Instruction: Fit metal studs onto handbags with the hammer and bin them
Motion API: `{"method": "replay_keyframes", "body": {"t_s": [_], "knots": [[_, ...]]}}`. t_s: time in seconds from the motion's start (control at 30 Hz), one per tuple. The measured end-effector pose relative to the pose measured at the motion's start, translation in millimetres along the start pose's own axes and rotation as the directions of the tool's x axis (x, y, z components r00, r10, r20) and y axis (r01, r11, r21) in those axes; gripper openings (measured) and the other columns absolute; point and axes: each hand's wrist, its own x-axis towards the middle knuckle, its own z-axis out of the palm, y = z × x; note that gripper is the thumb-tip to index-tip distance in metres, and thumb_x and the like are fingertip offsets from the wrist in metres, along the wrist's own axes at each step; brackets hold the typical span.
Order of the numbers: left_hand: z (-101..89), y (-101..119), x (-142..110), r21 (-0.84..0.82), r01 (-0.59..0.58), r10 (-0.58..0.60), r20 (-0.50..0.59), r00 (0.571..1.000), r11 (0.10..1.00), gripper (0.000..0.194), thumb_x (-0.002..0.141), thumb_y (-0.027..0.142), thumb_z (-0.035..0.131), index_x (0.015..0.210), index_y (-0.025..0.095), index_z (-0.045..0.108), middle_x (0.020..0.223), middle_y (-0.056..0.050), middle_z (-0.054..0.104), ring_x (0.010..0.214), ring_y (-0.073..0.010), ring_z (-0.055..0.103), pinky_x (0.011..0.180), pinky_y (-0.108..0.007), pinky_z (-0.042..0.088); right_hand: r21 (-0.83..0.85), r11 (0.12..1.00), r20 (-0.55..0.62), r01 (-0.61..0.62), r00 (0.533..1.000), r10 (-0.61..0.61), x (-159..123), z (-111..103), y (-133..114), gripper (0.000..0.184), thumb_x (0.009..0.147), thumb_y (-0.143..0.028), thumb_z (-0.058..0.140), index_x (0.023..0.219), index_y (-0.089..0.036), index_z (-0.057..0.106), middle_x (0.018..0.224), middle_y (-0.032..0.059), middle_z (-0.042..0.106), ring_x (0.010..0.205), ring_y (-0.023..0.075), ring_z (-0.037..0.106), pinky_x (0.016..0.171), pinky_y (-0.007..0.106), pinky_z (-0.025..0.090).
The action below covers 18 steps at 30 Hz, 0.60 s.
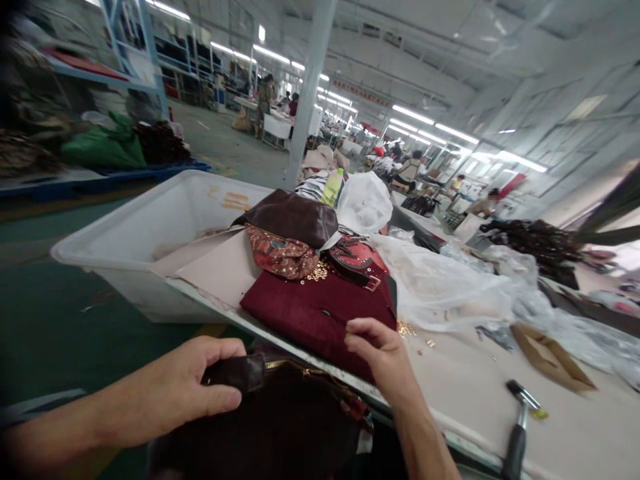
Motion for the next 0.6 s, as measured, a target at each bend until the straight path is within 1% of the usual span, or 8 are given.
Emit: {"method": "replay_keyframes", "body": {"t_s": [0.07, 0.1, 0.17, 0.23, 0.3, 0.37, 0.5, 0.6], "knots": [[6.2, 4.0, 1.0, 0.084, -0.031, 0.035, -0.051, 0.998, 0.996, 0.018, 0.073, 0.032, 0.063, 0.084, 0.019, 0.061, 0.07, 0.004, 0.059, 0.066, -0.0146, 0.054, 0.054, -0.023, 0.03, 0.104, 0.995, 0.199, -0.013, 0.98, -0.008, -21.1, 37.3, -21.1, 0.02, 0.063, -0.029, 0.088, 0.077, -0.022, 0.076, 0.072, -0.0001, 0.071, 0.063, 0.0114, 0.061, 0.06, 0.02, 0.049], [8.9, 6.4, 1.3, 0.127, -0.047, 0.056, -0.074, 0.996, 0.991, 0.014, 0.073, 0.03, 0.062, 0.082, 0.019, 0.061, 0.07, 0.005, 0.06, 0.067, -0.0145, 0.054, 0.055, -0.024, 0.03, 0.142, 0.99, 0.272, -0.015, 0.962, -0.025, -30.4, 52.9, -30.0, 0.017, 0.065, -0.027, 0.088, 0.076, -0.022, 0.076, 0.071, -0.0005, 0.07, 0.062, 0.0107, 0.06, 0.059, 0.02, 0.049], [13.1, 11.7, 1.3, 0.189, -0.065, 0.087, -0.11, 0.99, 0.98, 0.01, 0.073, 0.027, 0.062, 0.08, 0.02, 0.062, 0.071, 0.006, 0.062, 0.069, -0.0138, 0.056, 0.056, -0.024, 0.031, 0.184, 0.982, 0.377, -0.031, 0.925, -0.042, -44.6, 76.0, -42.9, 0.013, 0.066, -0.024, 0.087, 0.074, -0.021, 0.077, 0.07, -0.0005, 0.07, 0.063, 0.0102, 0.06, 0.06, 0.019, 0.048], [15.7, 17.1, 0.7, 0.22, -0.075, 0.104, -0.124, 0.987, 0.973, 0.008, 0.073, 0.026, 0.063, 0.078, 0.021, 0.063, 0.072, 0.008, 0.063, 0.069, -0.0128, 0.056, 0.057, -0.025, 0.032, 0.182, 0.982, 0.43, -0.06, 0.903, -0.025, -53.3, 88.2, -49.4, 0.013, 0.066, -0.023, 0.087, 0.073, -0.021, 0.077, 0.069, -0.0004, 0.07, 0.063, 0.01, 0.06, 0.06, 0.019, 0.047], [17.8, 20.9, -0.3, 0.251, -0.095, 0.132, -0.135, 0.982, 0.963, 0.006, 0.072, 0.026, 0.065, 0.076, 0.022, 0.063, 0.071, 0.009, 0.063, 0.069, -0.012, 0.055, 0.058, -0.025, 0.032, 0.15, 0.985, 0.438, -0.081, 0.899, 0.008, -57.6, 92.0, -51.8, 0.012, 0.066, -0.023, 0.087, 0.072, -0.019, 0.077, 0.067, -0.0008, 0.069, 0.062, 0.0095, 0.059, 0.059, 0.018, 0.046], [20.2, 22.5, -1.2, 0.282, -0.109, 0.154, -0.142, 0.978, 0.953, 0.005, 0.073, 0.026, 0.065, 0.075, 0.022, 0.063, 0.073, 0.009, 0.063, 0.071, -0.0121, 0.056, 0.06, -0.026, 0.032, 0.119, 0.989, 0.425, -0.087, 0.905, 0.028, -59.5, 91.0, -52.7, 0.012, 0.066, -0.022, 0.086, 0.071, -0.019, 0.076, 0.067, -0.0011, 0.069, 0.062, 0.0098, 0.058, 0.059, 0.018, 0.046], [26.6, 22.0, -2.7, 0.333, -0.097, 0.156, -0.155, 0.976, 0.938, 0.006, 0.075, 0.028, 0.065, 0.078, 0.023, 0.063, 0.08, 0.007, 0.065, 0.079, -0.0147, 0.057, 0.066, -0.029, 0.032, 0.036, 0.994, 0.43, -0.105, 0.899, 0.08, -61.5, 86.3, -54.6, 0.012, 0.065, -0.023, 0.085, 0.071, -0.018, 0.076, 0.067, -0.0018, 0.069, 0.062, 0.0099, 0.056, 0.059, 0.019, 0.043], [32.3, 20.8, -4.3, 0.348, -0.112, 0.168, -0.134, 0.977, 0.931, 0.006, 0.075, 0.029, 0.065, 0.079, 0.024, 0.063, 0.083, 0.006, 0.065, 0.081, -0.0167, 0.057, 0.069, -0.03, 0.032, -0.015, 0.996, 0.422, -0.088, 0.902, 0.086, -65.5, 86.1, -54.0, 0.011, 0.067, -0.023, 0.083, 0.071, -0.018, 0.075, 0.068, -0.0022, 0.069, 0.064, 0.0103, 0.056, 0.061, 0.02, 0.042]]}}
